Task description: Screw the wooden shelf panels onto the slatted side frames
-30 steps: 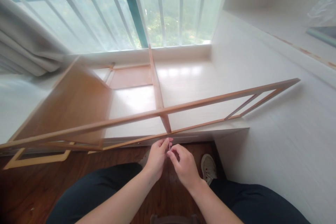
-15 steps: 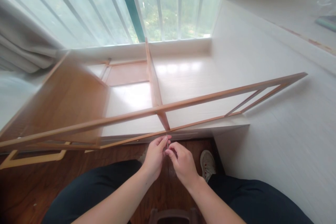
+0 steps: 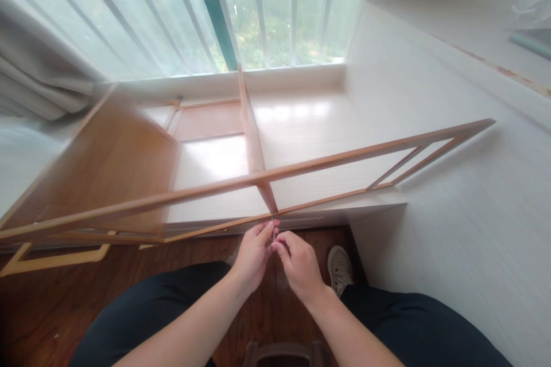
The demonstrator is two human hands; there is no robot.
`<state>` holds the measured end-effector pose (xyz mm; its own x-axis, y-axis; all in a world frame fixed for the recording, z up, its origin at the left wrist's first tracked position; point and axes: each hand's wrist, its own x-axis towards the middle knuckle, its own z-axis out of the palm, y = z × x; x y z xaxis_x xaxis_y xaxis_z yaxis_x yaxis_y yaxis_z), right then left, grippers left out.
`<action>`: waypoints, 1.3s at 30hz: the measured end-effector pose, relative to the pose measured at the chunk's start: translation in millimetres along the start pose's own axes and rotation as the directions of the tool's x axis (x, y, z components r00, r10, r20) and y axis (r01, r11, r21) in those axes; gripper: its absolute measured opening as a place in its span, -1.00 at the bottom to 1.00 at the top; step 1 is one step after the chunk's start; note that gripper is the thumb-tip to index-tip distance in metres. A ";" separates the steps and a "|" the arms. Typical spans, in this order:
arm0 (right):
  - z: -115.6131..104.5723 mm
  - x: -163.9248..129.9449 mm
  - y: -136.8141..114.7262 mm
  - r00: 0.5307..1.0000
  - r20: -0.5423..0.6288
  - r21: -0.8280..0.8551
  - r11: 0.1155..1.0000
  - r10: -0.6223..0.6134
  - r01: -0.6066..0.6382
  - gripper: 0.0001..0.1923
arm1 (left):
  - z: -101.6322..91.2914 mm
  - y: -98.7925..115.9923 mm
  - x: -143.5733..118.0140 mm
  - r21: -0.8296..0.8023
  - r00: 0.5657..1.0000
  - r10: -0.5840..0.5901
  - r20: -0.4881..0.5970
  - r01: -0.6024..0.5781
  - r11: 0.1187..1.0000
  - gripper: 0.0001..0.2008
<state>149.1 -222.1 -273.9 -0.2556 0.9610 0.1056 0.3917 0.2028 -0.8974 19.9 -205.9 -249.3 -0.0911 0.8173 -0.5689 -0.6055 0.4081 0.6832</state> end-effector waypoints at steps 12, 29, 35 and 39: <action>-0.8 2.4 -0.8 0.999 -0.035 -0.012 1.000 -0.021 0.021 -0.81 | 2.0 2.1 0.2 -0.072 1.000 -0.009 0.010 0.010 0.997 -0.49; 6.5 4.2 3.6 0.937 0.077 0.482 0.810 0.342 -0.335 -0.55 | 3.4 4.5 5.4 -0.053 0.998 -0.005 0.059 0.009 0.999 -0.54; 7.4 8.9 7.5 0.899 0.222 0.568 0.700 0.378 -0.434 -0.52 | 3.0 4.0 7.2 -0.025 0.997 -0.012 0.078 0.014 1.000 -0.57; 6.3 8.9 5.0 0.901 0.223 0.584 0.689 0.373 -0.429 -0.52 | 3.3 5.1 6.6 -0.022 0.997 -0.017 0.077 0.018 1.000 -0.55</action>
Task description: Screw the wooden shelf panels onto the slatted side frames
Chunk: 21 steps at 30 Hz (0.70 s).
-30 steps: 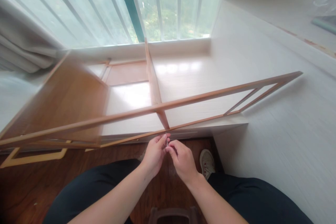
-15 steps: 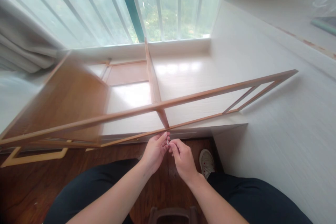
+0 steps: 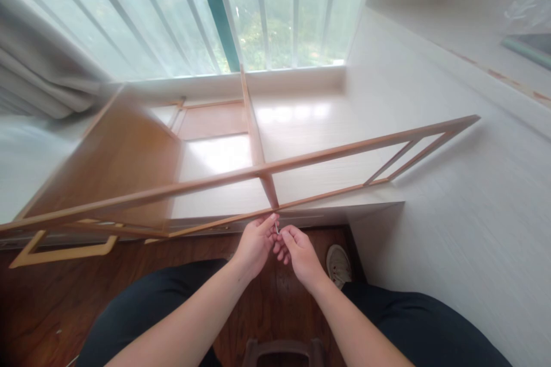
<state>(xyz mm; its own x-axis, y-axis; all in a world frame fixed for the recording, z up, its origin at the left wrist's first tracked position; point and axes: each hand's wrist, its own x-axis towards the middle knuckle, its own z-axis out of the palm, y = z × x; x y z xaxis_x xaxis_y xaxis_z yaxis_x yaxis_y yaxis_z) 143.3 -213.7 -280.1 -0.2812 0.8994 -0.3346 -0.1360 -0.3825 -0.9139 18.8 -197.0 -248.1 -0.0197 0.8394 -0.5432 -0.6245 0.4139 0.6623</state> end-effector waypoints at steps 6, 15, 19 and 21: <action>0.3 -0.5 1.3 0.999 -0.001 -0.046 0.998 -0.034 0.034 -0.50 | -1.6 -0.4 -1.7 0.003 1.000 -0.010 0.015 0.010 1.000 -0.56; -2.7 -8.3 -1.6 0.979 -0.063 -0.247 0.954 -0.192 0.171 -0.59 | -1.9 1.4 -2.7 0.019 0.999 0.014 -0.037 -0.013 1.000 -0.55; -3.6 -10.5 -2.8 0.971 -0.058 -0.307 0.930 -0.232 0.204 -0.65 | -1.8 1.2 -2.3 0.026 0.999 0.002 -0.046 0.000 1.000 -0.56; -3.9 -10.5 -2.7 0.968 -0.055 -0.328 0.920 -0.246 0.215 -0.67 | -1.3 1.9 -3.4 0.029 0.999 -0.001 -0.054 0.003 1.000 -0.56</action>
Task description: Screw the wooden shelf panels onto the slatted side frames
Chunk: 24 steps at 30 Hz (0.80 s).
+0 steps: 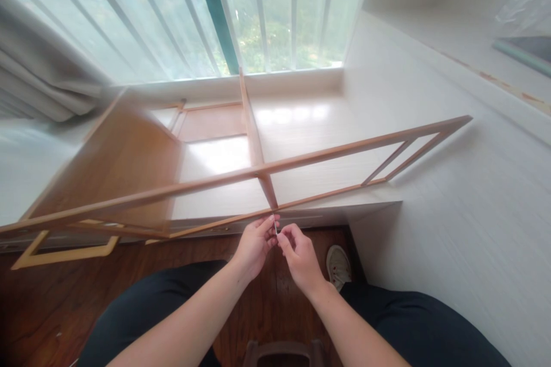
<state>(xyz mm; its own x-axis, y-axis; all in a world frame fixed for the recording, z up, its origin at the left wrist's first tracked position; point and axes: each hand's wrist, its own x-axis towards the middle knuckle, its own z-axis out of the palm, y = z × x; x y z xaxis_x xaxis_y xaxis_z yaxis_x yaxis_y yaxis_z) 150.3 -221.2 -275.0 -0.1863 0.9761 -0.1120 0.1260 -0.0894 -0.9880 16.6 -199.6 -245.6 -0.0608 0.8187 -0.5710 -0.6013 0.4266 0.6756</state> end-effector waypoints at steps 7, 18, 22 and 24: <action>0.8 -1.5 -10.1 0.996 0.015 -0.142 0.986 -0.087 0.088 -0.75 | 1.1 3.5 -2.8 0.011 1.000 -0.010 -0.013 0.010 1.000 -0.55; 2.9 3.2 -11.0 0.991 -0.015 -0.258 0.958 -0.130 0.121 -0.78 | 4.5 4.7 0.0 -0.041 1.000 -0.011 -0.024 0.010 0.999 -0.59; 3.1 7.4 -10.8 0.988 -0.015 -0.327 0.935 -0.152 0.139 -0.80 | 5.3 4.8 1.5 -0.054 0.999 -0.010 -0.031 0.008 0.999 -0.59; 3.5 9.2 -11.8 0.988 -0.019 -0.331 0.933 -0.156 0.141 -0.81 | 5.1 4.6 2.0 -0.055 0.999 -0.012 -0.037 0.010 0.998 -0.60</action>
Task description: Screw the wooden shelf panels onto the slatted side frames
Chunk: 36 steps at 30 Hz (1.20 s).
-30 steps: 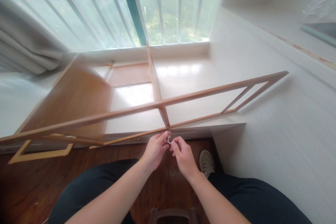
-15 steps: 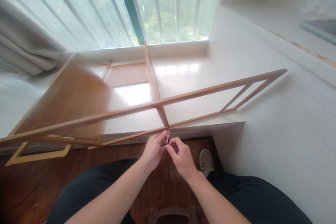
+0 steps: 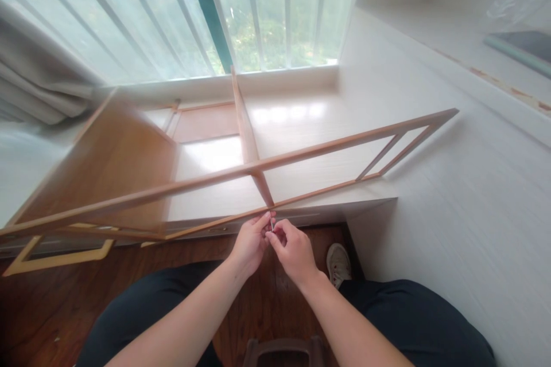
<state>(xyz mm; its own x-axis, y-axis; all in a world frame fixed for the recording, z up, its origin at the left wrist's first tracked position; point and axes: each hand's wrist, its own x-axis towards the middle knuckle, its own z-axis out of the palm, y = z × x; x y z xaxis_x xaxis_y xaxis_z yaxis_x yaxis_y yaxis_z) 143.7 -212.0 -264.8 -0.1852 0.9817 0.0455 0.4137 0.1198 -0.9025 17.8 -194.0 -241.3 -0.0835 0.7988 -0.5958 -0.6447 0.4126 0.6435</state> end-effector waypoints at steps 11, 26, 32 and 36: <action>7.3 0.5 4.5 0.996 0.053 0.282 0.955 0.077 -0.089 -0.73 | 0.8 -0.9 0.6 0.004 1.000 0.007 0.018 -0.007 1.000 -0.60; 13.2 6.3 7.0 0.909 0.300 0.677 0.606 0.290 -0.417 -0.62 | -2.3 -3.8 3.1 0.088 0.998 -0.027 0.055 0.022 0.996 -0.54; 10.1 5.6 8.3 0.912 0.280 0.657 0.633 0.301 -0.411 -0.57 | -2.3 -5.3 5.0 0.086 0.999 0.050 0.002 -0.050 0.995 -0.54; 8.3 4.2 8.1 0.927 0.252 0.631 0.678 0.279 -0.376 -0.56 | -1.4 -5.5 4.7 0.100 0.998 0.058 0.005 -0.058 0.993 -0.52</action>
<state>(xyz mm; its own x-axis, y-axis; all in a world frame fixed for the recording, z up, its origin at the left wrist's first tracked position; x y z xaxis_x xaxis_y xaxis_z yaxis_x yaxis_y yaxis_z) 138.9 -208.0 -275.5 -0.2807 0.9059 -0.3172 -0.2125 -0.3809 -0.8998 19.9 -193.2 -248.3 -0.1167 0.8236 -0.5551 -0.5598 0.4071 0.7217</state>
